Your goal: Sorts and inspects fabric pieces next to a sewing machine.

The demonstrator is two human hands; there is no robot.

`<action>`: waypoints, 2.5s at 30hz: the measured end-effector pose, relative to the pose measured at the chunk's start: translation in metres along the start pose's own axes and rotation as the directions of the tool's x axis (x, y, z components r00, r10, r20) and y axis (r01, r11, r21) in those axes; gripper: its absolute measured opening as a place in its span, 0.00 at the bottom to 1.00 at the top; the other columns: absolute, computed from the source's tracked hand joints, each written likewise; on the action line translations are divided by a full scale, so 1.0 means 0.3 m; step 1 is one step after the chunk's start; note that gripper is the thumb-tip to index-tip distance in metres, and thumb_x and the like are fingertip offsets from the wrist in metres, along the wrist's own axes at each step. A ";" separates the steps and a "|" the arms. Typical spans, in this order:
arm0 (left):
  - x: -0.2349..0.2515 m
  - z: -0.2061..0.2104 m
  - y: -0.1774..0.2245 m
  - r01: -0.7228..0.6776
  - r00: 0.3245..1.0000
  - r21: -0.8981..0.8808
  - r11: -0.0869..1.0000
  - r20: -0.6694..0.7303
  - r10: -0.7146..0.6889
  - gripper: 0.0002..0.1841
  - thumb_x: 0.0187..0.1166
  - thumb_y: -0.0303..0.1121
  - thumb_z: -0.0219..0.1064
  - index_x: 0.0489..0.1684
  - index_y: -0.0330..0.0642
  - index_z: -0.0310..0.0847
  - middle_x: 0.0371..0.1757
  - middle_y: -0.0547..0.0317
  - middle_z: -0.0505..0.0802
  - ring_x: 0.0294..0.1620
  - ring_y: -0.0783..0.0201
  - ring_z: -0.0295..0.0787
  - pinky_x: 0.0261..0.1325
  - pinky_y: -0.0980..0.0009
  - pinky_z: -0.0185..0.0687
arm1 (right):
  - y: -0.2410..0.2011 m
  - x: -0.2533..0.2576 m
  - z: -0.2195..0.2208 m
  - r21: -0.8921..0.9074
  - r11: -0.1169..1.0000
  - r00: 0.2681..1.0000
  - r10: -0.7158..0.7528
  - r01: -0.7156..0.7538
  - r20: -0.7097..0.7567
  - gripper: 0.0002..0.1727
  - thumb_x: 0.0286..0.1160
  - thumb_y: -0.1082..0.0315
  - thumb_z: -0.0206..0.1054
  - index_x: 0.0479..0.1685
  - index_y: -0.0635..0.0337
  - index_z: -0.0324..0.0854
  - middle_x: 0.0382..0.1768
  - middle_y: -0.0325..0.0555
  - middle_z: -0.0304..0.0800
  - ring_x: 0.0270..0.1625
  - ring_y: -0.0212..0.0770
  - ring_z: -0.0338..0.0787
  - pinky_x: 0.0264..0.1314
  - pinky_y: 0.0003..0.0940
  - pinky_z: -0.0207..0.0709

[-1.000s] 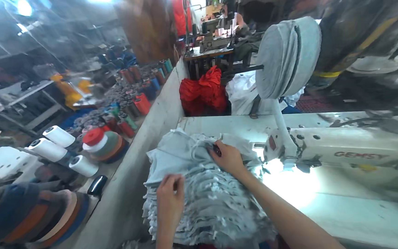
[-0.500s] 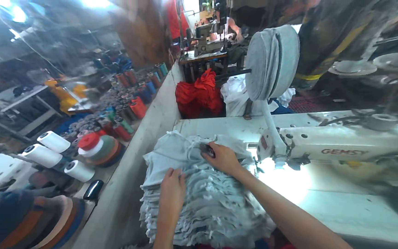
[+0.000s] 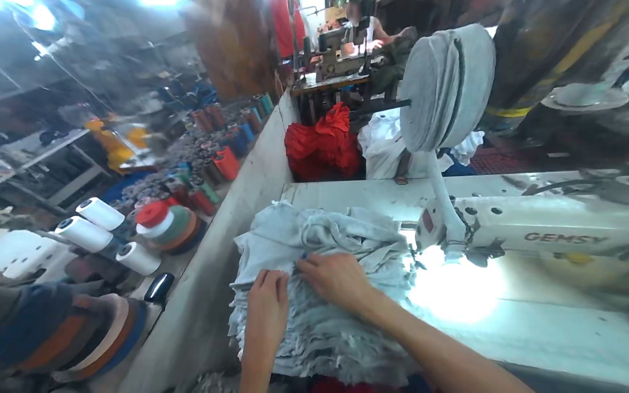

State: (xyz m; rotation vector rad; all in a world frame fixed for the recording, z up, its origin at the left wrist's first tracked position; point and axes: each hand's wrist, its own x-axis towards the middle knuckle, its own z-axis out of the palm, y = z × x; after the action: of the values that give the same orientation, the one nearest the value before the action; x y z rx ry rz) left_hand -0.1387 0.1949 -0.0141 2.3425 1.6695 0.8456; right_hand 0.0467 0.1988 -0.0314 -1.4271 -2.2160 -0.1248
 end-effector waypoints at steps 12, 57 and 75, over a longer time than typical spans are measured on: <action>0.024 0.079 0.017 0.064 0.996 0.003 0.998 0.063 -0.064 0.14 0.82 0.38 0.70 0.50 0.34 0.91 0.51 0.44 0.91 0.44 0.52 0.92 0.53 0.56 0.90 | 0.054 -0.084 -0.067 0.096 0.978 0.983 0.183 -0.185 0.029 0.21 0.84 0.48 0.62 0.68 0.45 0.87 0.45 0.46 0.93 0.35 0.51 0.93 0.32 0.54 0.85; -0.118 0.073 0.001 0.095 0.937 -0.127 0.987 -0.323 -0.131 0.09 0.80 0.31 0.69 0.45 0.34 0.91 0.39 0.49 0.93 0.34 0.60 0.92 0.41 0.63 0.91 | -0.077 0.016 0.008 0.065 0.989 0.989 -0.138 0.134 0.060 0.15 0.83 0.62 0.63 0.63 0.47 0.88 0.47 0.48 0.94 0.42 0.53 0.94 0.40 0.54 0.87; 0.210 0.074 0.217 -0.202 0.835 0.223 0.954 0.548 0.049 0.18 0.88 0.31 0.57 0.71 0.41 0.83 0.71 0.44 0.86 0.68 0.45 0.87 0.71 0.50 0.82 | 0.115 -0.273 -0.082 0.243 0.892 0.902 0.417 -0.382 -0.112 0.21 0.80 0.51 0.67 0.67 0.45 0.88 0.49 0.43 0.95 0.38 0.45 0.95 0.36 0.52 0.88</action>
State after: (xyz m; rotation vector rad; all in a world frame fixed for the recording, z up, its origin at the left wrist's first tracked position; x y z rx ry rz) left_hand -0.0592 0.2320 0.0178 2.5574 1.4613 -0.0658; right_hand 0.1124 0.1380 -0.0533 -1.6519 -1.7037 0.1343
